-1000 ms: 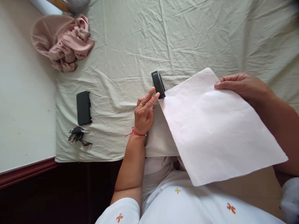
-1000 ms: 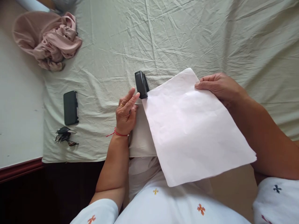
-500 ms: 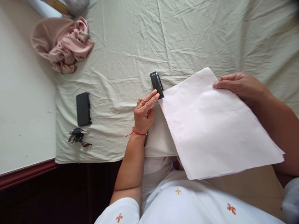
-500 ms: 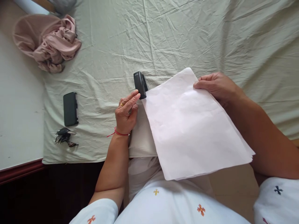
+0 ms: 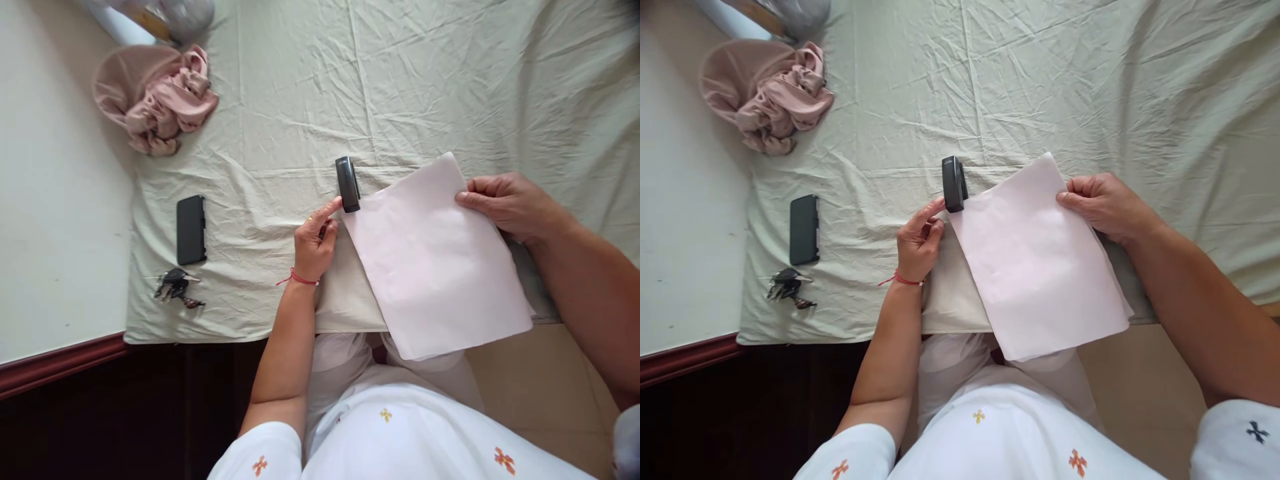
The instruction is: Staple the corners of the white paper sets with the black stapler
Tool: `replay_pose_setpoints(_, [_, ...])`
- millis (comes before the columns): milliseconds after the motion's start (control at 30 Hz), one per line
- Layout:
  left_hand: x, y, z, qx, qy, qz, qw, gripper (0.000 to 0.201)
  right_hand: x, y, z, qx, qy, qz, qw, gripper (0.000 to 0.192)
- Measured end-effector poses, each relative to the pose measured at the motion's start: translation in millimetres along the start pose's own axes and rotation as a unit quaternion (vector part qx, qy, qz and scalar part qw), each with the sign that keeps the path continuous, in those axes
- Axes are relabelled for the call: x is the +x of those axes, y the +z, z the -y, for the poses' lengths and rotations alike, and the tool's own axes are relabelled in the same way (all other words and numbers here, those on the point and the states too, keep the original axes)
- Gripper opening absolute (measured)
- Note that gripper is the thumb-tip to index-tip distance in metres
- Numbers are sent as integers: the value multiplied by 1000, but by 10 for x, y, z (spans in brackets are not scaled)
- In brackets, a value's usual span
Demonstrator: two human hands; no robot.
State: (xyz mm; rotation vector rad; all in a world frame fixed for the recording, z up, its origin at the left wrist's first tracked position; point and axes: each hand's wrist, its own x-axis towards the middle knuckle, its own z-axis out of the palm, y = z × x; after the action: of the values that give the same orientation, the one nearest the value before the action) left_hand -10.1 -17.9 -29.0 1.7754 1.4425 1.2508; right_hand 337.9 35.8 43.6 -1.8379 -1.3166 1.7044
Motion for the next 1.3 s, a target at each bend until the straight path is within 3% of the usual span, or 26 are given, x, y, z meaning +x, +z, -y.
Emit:
replay_pose_setpoints(233, [52,-41,-67,88,5,-4,996,39,31,-93,-74,-28,-7,17,999,46])
replay_pose_setpoints(433, [64,-57,-39,101,-2,29,994,37,91,-178,-141,-50,-18,52,997,60])
replay_pose_setpoints(600, [66,-45,-2,113,26,25,993,31,85,-180,-169,-62,-28,47,997,67])
replay_pose_setpoints(1300, [72,-28,-71,106,-3,4,994,26,64,-145,-147,-80,-35,30,996,71])
